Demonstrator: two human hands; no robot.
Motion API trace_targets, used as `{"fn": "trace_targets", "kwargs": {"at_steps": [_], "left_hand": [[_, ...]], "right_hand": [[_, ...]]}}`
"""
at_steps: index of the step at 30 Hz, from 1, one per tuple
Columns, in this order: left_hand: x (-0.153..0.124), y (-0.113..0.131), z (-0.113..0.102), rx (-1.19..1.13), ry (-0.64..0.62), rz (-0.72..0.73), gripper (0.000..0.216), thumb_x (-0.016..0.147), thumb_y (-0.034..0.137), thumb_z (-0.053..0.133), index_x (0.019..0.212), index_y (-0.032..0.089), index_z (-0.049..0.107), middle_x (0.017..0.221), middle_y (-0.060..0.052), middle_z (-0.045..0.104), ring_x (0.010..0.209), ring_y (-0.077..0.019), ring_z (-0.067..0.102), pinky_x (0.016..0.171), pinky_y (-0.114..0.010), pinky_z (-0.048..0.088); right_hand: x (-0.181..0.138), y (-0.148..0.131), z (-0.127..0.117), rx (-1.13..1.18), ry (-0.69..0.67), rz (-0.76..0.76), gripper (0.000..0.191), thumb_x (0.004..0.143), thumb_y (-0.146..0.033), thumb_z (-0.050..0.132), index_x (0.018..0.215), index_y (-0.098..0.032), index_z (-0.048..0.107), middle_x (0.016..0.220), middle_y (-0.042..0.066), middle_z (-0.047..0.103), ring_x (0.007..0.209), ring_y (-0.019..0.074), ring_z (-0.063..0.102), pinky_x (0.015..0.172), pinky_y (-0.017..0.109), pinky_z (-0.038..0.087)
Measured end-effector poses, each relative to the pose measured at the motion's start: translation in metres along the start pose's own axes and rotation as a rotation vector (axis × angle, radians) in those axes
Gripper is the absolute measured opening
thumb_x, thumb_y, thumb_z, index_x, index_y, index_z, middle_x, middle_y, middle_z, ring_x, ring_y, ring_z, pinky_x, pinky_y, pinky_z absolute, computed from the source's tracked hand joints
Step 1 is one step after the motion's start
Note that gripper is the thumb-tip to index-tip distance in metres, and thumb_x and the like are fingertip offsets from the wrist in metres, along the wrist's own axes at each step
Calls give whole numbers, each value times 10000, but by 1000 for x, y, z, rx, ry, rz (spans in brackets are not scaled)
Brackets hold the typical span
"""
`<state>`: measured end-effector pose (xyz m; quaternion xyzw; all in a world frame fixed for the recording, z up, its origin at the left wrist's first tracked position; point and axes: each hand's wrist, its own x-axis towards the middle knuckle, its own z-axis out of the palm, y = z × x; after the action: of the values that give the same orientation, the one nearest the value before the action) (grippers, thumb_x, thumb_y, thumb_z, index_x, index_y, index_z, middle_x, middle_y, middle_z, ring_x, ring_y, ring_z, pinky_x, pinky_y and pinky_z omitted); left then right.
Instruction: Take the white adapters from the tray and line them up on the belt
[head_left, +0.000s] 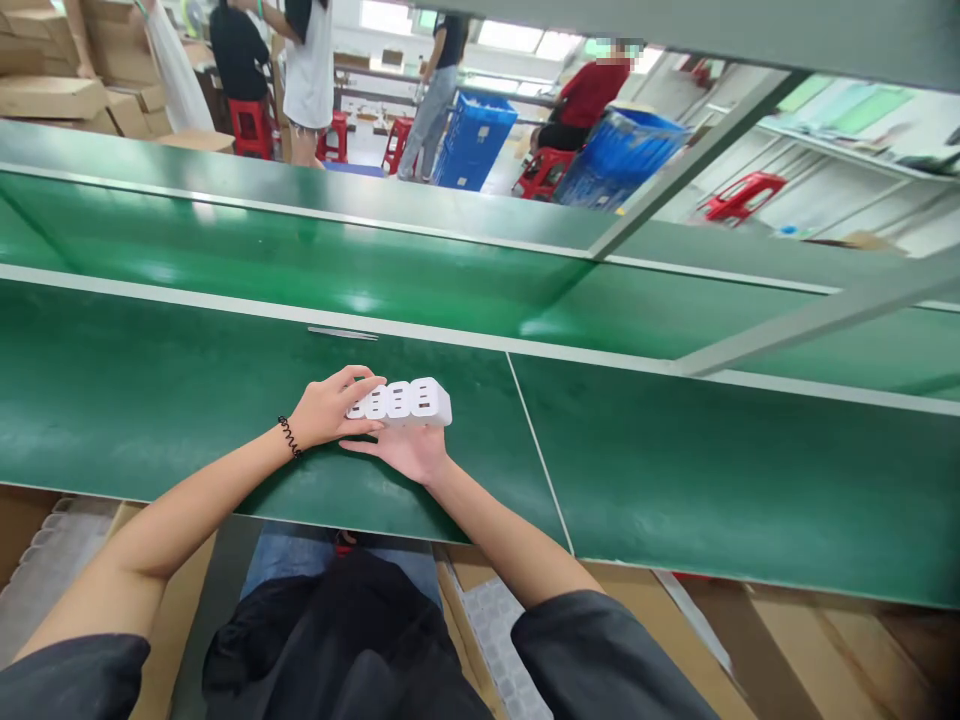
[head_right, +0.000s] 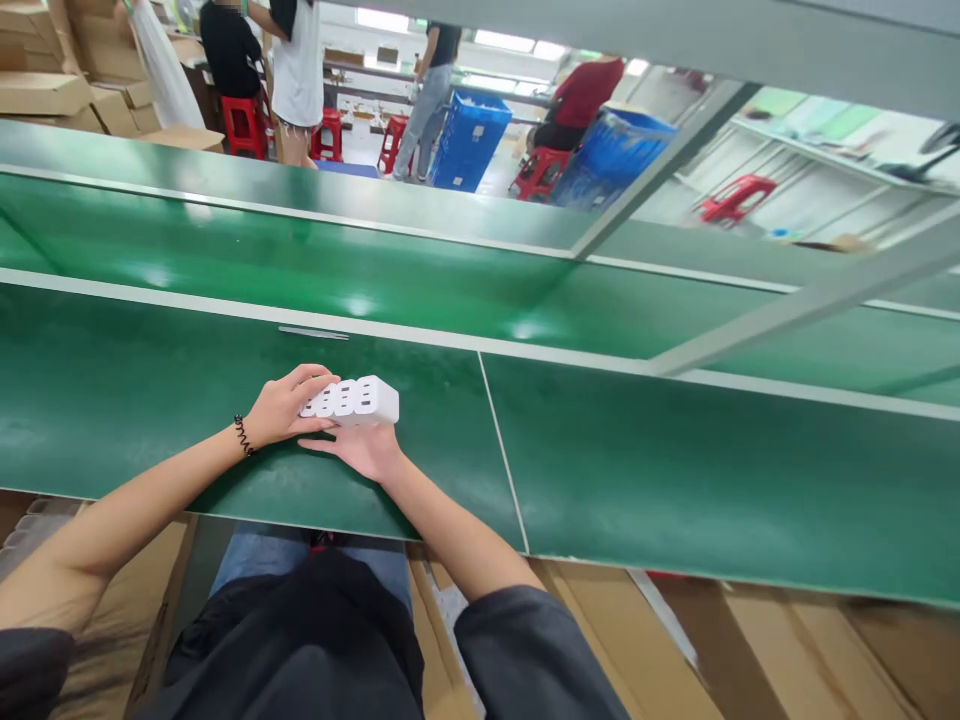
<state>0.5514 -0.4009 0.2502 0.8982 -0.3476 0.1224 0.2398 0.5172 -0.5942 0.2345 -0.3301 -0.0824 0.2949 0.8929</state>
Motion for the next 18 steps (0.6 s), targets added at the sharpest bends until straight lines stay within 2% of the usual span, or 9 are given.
{"fn": "trace_targets", "kwargs": {"at_steps": [2, 5, 7, 10, 13, 18], "left_hand": [[5, -12, -7, -32, -23, -38, 683, 930, 737, 361, 1310, 211, 574, 1304, -100, 587, 1050, -192, 640, 756, -228, 525], [16, -25, -17, -47, -130, -94, 593, 943, 661, 438, 1332, 227, 547, 1351, -86, 567, 1085, -198, 634, 821, -253, 528], [20, -29, -20, -24, -194, -122, 561, 941, 622, 485, 1343, 235, 538, 1297, -82, 607, 1068, -201, 645, 832, -259, 528], [21, -30, -19, 30, -214, -145, 528, 932, 602, 529, 1326, 252, 557, 1145, -64, 680, 1006, -205, 670, 799, -260, 535], [15, -27, -17, 65, -231, -170, 525, 921, 620, 539, 1317, 275, 561, 1106, -47, 696, 973, -201, 679, 776, -260, 537], [6, -21, -20, 49, -271, -188, 572, 937, 616, 499, 1403, 285, 472, 1145, -50, 686, 1009, -214, 665, 799, -286, 531]], "right_hand": [[15, -8, -6, -60, 5, 41, 706, 614, -615, 813, 1221, -294, 649, 1279, 54, 671, 1144, 306, 600, 1040, 629, 429], [31, -17, -18, -136, 76, 56, 610, 692, -581, 788, 1211, -288, 659, 1299, 65, 669, 1182, 298, 591, 1035, 623, 440], [36, -18, -25, -156, 135, 32, 573, 718, -564, 782, 1206, -288, 662, 1310, 69, 667, 1182, 298, 597, 1013, 619, 460], [37, -13, -35, -205, 180, -11, 509, 739, -528, 786, 1174, -285, 681, 1315, 77, 669, 1174, 300, 612, 986, 577, 493], [33, -8, -42, -279, 192, -32, 470, 785, -573, 738, 1154, -282, 705, 1281, 81, 689, 1110, 280, 646, 946, 500, 525], [28, -6, -43, -350, 232, -39, 447, 737, -577, 780, 1079, -291, 750, 1133, 58, 739, 911, 238, 665, 784, 377, 556]]}}
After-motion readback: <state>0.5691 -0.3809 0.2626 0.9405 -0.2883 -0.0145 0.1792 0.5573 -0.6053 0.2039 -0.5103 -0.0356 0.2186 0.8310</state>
